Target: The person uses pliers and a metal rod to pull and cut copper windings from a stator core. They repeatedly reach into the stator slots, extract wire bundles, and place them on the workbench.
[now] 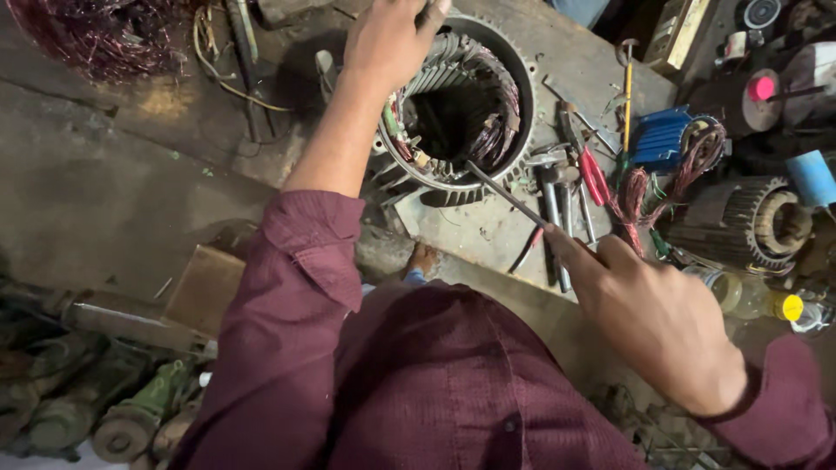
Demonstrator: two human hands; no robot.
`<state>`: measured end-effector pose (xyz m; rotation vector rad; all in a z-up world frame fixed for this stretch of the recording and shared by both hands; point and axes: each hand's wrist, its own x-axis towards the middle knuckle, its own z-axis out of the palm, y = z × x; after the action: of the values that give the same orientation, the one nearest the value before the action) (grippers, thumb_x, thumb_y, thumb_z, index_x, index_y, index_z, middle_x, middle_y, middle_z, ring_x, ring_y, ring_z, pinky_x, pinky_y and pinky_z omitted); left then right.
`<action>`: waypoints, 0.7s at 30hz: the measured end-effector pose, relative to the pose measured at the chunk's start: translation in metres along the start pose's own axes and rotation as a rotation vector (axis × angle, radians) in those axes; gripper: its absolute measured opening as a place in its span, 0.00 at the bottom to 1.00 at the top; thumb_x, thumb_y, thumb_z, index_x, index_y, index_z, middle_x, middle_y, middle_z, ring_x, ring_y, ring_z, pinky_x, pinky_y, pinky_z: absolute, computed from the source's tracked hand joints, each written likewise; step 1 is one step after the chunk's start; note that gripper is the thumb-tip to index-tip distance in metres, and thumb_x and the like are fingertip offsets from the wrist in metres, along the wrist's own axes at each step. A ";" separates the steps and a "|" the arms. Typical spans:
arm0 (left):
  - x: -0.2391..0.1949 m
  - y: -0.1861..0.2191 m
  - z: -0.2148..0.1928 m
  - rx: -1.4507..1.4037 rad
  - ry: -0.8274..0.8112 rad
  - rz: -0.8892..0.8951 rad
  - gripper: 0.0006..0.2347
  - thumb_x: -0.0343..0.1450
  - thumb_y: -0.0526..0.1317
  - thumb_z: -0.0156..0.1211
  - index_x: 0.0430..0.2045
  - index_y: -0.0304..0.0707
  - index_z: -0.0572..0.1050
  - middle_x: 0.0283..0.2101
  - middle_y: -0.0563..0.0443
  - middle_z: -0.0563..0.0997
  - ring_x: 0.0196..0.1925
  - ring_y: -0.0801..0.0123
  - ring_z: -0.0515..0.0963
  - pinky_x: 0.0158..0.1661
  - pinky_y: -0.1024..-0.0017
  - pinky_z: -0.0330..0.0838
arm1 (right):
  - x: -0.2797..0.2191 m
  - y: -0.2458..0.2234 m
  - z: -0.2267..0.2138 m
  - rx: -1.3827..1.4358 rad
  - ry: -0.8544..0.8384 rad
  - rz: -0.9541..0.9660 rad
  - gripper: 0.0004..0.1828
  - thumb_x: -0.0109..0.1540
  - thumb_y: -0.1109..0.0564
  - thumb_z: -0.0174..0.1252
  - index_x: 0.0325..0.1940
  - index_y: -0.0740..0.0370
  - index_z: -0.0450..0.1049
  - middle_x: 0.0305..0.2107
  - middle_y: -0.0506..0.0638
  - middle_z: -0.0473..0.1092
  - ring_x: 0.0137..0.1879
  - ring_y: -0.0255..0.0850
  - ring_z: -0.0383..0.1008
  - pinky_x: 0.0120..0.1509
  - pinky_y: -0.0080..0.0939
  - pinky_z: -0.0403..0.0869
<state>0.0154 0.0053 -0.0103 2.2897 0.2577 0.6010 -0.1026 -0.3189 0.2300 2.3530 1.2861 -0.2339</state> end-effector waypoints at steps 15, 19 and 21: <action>-0.006 0.005 -0.008 0.131 -0.089 -0.061 0.18 0.77 0.55 0.50 0.43 0.41 0.79 0.35 0.29 0.82 0.38 0.32 0.81 0.40 0.43 0.75 | 0.000 -0.031 0.029 -0.176 -0.007 0.085 0.33 0.64 0.58 0.49 0.76 0.44 0.64 0.30 0.46 0.69 0.17 0.33 0.70 0.15 0.35 0.70; 0.002 0.006 0.002 0.146 -0.041 -0.016 0.17 0.77 0.53 0.53 0.42 0.39 0.79 0.35 0.29 0.82 0.37 0.32 0.81 0.39 0.43 0.74 | 0.000 -0.028 0.037 -0.143 0.134 0.107 0.30 0.66 0.59 0.52 0.74 0.48 0.67 0.25 0.45 0.68 0.17 0.31 0.67 0.16 0.33 0.67; -0.014 0.003 -0.002 0.116 -0.005 -0.018 0.15 0.75 0.52 0.54 0.42 0.42 0.80 0.35 0.31 0.83 0.36 0.32 0.80 0.36 0.43 0.74 | -0.004 -0.020 0.046 0.002 0.133 0.101 0.28 0.68 0.56 0.53 0.74 0.48 0.66 0.25 0.44 0.67 0.19 0.34 0.65 0.19 0.35 0.67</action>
<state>0.0021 -0.0010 -0.0121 2.3968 0.3184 0.5848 -0.1184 -0.3335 0.1847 2.4625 1.2222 -0.0478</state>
